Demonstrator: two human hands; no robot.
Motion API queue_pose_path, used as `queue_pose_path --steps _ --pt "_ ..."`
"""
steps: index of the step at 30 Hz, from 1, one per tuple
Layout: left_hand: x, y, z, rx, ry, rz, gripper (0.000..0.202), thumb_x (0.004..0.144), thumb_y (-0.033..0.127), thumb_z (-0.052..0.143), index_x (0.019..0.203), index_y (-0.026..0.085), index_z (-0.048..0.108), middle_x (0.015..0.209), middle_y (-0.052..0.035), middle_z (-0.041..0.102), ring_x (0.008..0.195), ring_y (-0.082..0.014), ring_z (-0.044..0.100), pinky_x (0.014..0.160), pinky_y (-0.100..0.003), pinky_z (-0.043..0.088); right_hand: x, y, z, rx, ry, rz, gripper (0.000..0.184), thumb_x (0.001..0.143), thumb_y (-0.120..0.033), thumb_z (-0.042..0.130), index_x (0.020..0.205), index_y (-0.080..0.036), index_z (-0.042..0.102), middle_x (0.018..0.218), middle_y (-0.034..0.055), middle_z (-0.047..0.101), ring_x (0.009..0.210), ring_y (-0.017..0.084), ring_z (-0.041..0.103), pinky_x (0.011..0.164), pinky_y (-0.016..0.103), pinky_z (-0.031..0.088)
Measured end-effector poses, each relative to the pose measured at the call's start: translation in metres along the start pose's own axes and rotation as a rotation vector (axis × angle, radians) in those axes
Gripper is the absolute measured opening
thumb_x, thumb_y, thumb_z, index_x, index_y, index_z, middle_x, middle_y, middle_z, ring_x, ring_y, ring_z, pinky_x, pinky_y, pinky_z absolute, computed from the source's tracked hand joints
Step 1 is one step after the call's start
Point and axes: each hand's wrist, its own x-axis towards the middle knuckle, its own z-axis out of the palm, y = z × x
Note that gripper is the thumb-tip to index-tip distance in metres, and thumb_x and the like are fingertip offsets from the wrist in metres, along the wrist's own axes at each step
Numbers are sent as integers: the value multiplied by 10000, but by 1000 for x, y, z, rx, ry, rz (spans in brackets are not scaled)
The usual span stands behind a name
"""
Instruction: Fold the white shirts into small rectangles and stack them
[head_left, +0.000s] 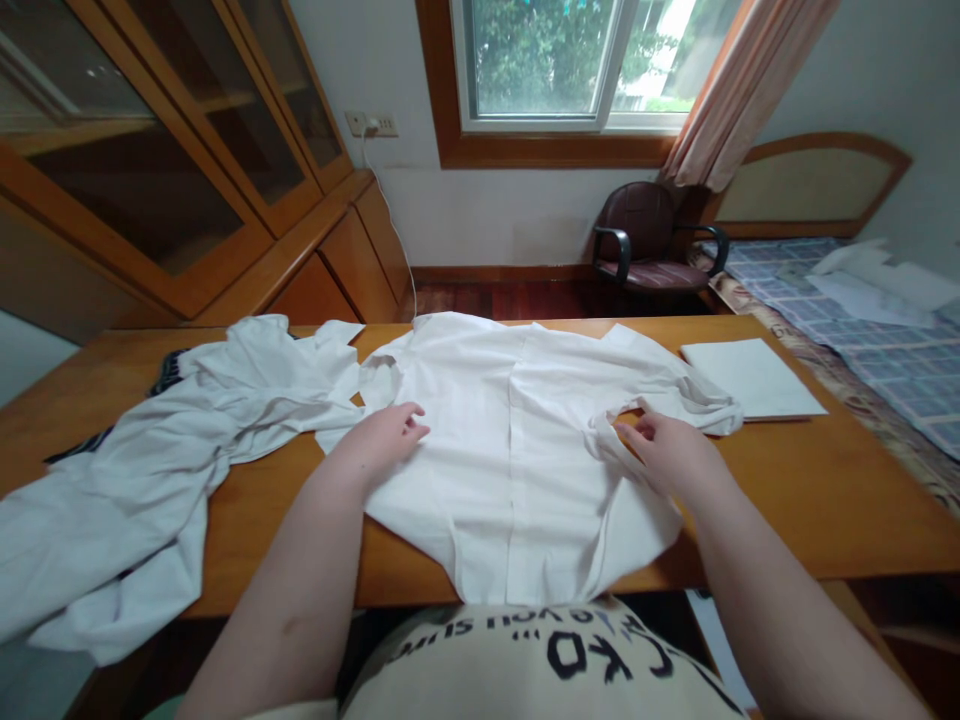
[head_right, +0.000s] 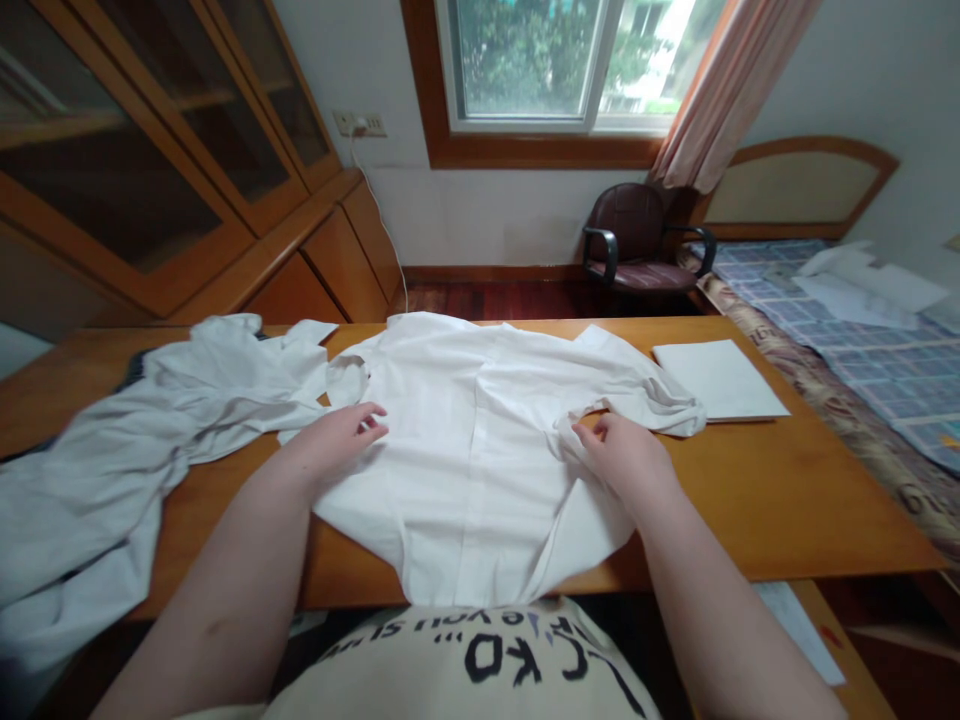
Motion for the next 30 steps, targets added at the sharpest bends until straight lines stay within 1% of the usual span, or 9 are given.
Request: queue_pose_path --steps 5,8,12,16,19,22,25,28,30 --pt "33 23 22 75 51 378 567 890 422 414 1397 168 431 1502 -117 366 1377 -252 328 1115 -381 259 18 -35 20 -82 -48 -92 461 852 -571 451 817 -177 689 861 142 710 799 266 651 632 316 431" --pt "46 23 49 184 60 393 614 906 413 414 1468 183 324 1572 -117 190 1445 -268 157 1153 -458 152 24 -39 33 -60 -50 -75 441 921 -456 368 899 -164 698 913 152 712 853 266 657 695 325 444" --pt "48 18 69 267 106 339 608 927 431 384 1489 226 280 1567 -102 203 1449 -268 141 1149 -517 114 33 -20 33 -30 -30 18 492 953 -424 283 979 -177 708 948 159 712 899 263 661 750 333 449" --pt "45 14 66 268 82 312 624 927 462 373 1496 231 262 1571 -91 185 1450 -263 137 1150 -502 127 46 15 28 -31 -14 202 532 944 -438 271 1059 -144 699 1008 204 697 935 300 657 755 370 463" --pt "39 12 64 271 62 275 652 923 492 366 1501 214 248 1573 -99 166 1451 -271 124 1149 -497 127 51 32 32 -41 -62 207 502 937 -410 302 1052 -127 700 1017 215 694 936 297 661 759 375 470" --pt "30 13 67 277 58 239 651 924 479 367 1504 213 238 1576 -102 149 1452 -280 112 1145 -506 125 51 34 37 -94 -83 199 439 915 -404 375 1023 -126 696 1015 214 691 938 296 657 757 376 474" --pt "18 17 66 282 28 202 648 919 453 376 1504 213 236 1577 -105 139 1452 -280 108 1144 -498 126 49 26 31 -166 1 220 414 845 -455 513 1035 -120 665 1030 217 677 934 315 645 753 391 479" --pt "6 27 54 274 -36 187 709 859 471 462 1491 212 271 1572 -122 173 1440 -304 165 1119 -473 208 51 9 20 -147 105 61 440 833 -477 537 1076 -121 626 1074 201 655 978 308 621 811 387 469" --pt "3 36 43 268 -70 170 704 810 483 513 1444 214 367 1531 -145 300 1376 -333 322 1053 -448 321 57 -6 16 -65 126 -97 436 863 -471 501 1120 -133 601 1119 178 642 1035 288 600 874 368 452"
